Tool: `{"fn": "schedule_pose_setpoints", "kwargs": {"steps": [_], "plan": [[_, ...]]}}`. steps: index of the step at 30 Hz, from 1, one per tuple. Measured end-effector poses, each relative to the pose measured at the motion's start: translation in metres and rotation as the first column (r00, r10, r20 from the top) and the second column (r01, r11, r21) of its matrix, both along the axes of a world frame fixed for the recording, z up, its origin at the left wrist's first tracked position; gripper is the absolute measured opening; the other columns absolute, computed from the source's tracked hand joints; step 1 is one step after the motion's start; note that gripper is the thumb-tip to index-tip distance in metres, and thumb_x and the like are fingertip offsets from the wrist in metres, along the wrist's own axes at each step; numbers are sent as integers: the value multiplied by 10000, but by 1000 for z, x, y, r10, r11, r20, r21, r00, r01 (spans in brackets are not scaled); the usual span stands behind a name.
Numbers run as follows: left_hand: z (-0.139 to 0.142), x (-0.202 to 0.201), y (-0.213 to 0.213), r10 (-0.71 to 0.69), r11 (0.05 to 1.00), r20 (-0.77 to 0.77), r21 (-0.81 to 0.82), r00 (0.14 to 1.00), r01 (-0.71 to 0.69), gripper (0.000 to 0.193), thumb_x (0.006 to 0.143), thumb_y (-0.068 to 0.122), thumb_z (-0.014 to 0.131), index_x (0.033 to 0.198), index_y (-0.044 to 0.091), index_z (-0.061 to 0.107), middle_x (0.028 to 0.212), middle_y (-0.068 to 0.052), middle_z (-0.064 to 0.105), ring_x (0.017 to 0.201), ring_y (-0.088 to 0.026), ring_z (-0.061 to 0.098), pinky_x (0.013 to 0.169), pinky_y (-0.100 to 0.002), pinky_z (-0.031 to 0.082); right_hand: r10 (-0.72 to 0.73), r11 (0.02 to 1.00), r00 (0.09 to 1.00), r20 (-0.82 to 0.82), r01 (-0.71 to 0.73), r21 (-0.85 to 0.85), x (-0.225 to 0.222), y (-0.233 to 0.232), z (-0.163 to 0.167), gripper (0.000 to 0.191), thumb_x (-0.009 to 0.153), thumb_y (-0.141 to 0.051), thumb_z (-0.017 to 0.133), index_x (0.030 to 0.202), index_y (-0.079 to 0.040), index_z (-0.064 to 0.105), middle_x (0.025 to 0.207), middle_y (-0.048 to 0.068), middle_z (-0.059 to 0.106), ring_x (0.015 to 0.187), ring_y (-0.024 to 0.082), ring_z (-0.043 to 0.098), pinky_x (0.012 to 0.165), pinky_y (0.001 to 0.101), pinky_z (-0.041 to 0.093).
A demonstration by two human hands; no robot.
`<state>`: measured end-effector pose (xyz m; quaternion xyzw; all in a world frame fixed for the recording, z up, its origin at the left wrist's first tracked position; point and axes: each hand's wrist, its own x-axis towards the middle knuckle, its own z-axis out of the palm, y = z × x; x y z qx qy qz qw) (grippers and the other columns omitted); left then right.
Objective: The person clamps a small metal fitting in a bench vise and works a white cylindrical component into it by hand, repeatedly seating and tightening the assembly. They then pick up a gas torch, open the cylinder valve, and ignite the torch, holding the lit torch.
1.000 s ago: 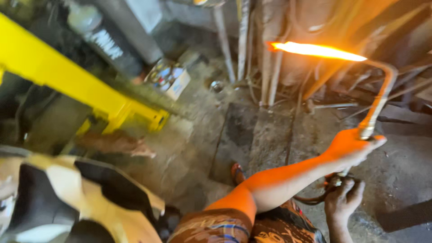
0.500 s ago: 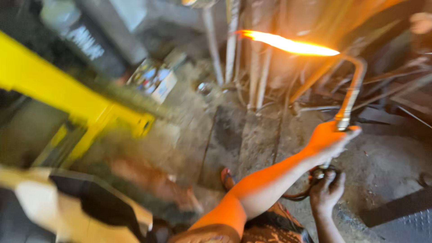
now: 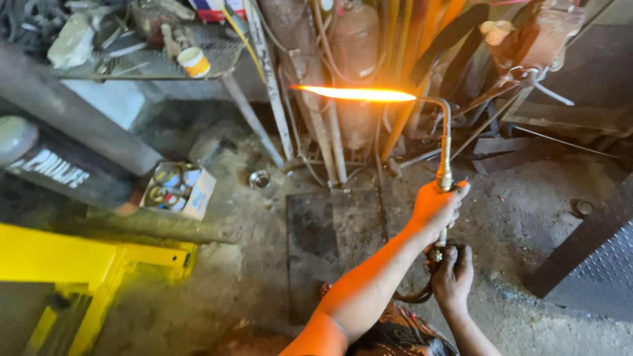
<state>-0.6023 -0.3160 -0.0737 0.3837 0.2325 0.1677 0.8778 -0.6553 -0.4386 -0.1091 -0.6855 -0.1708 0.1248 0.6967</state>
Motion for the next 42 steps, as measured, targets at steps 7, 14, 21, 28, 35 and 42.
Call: {"fn": "schedule_pose_setpoints", "kwargs": {"steps": [7, 14, 21, 28, 35, 42], "plan": [[0, 3, -3, -23, 1000, -22, 17, 999, 23, 303, 963, 269, 711, 780, 161, 496, 602, 67, 457, 431, -42, 403, 383, -253, 310, -27, 1000, 999, -25, 27, 3, -1, 0, 0, 226, 1127, -254, 421, 1048, -59, 504, 774, 35, 607, 585, 78, 509, 540, 249, 460], [6, 7, -3, -43, 999, -57, 16, 997, 44, 287, 957, 247, 701, 781, 167, 489, 600, 64, 460, 416, -47, 394, 370, -258, 294, -33, 999, 999, 3, 34, -22, 1, -1, 4, 227, 1120, -242, 410, 1041, -52, 506, 770, 37, 622, 585, 80, 518, 529, 246, 433], [4, 6, -9, -46, 998, -78, 26, 996, 48, 279, 957, 258, 702, 792, 166, 497, 580, 72, 439, 405, -46, 386, 363, -260, 290, -75, 995, 997, 19, 76, -63, -3, -5, 3, 218, 1100, -242, 433, 1076, -53, 539, 769, 31, 632, 593, 87, 533, 542, 255, 458], [-5, 6, -10, -58, 998, -72, 14, 996, 60, 301, 956, 267, 717, 782, 163, 496, 576, 80, 442, 399, -36, 382, 354, -253, 275, -101, 984, 993, 59, 109, -139, -4, -8, 1, 209, 1094, -225, 448, 1039, -41, 529, 757, 34, 616, 610, 97, 547, 536, 278, 455], [-5, 6, -13, -30, 999, -86, 35, 996, 33, 270, 934, 259, 740, 806, 147, 530, 581, 72, 465, 397, -38, 393, 350, -254, 288, -67, 998, 997, -48, 66, -17, -5, -8, 4, 195, 1108, -208, 445, 1030, -39, 501, 750, 38, 594, 600, 85, 505, 522, 263, 414], [0, 3, -12, -8, 999, -102, 45, 995, 12, 258, 917, 250, 747, 824, 142, 532, 586, 59, 490, 396, -42, 410, 343, -250, 291, -92, 986, 993, 72, 101, -130, -6, -9, 4, 203, 1100, -215, 456, 1051, -32, 530, 768, 43, 606, 621, 81, 526, 537, 262, 441]]}}
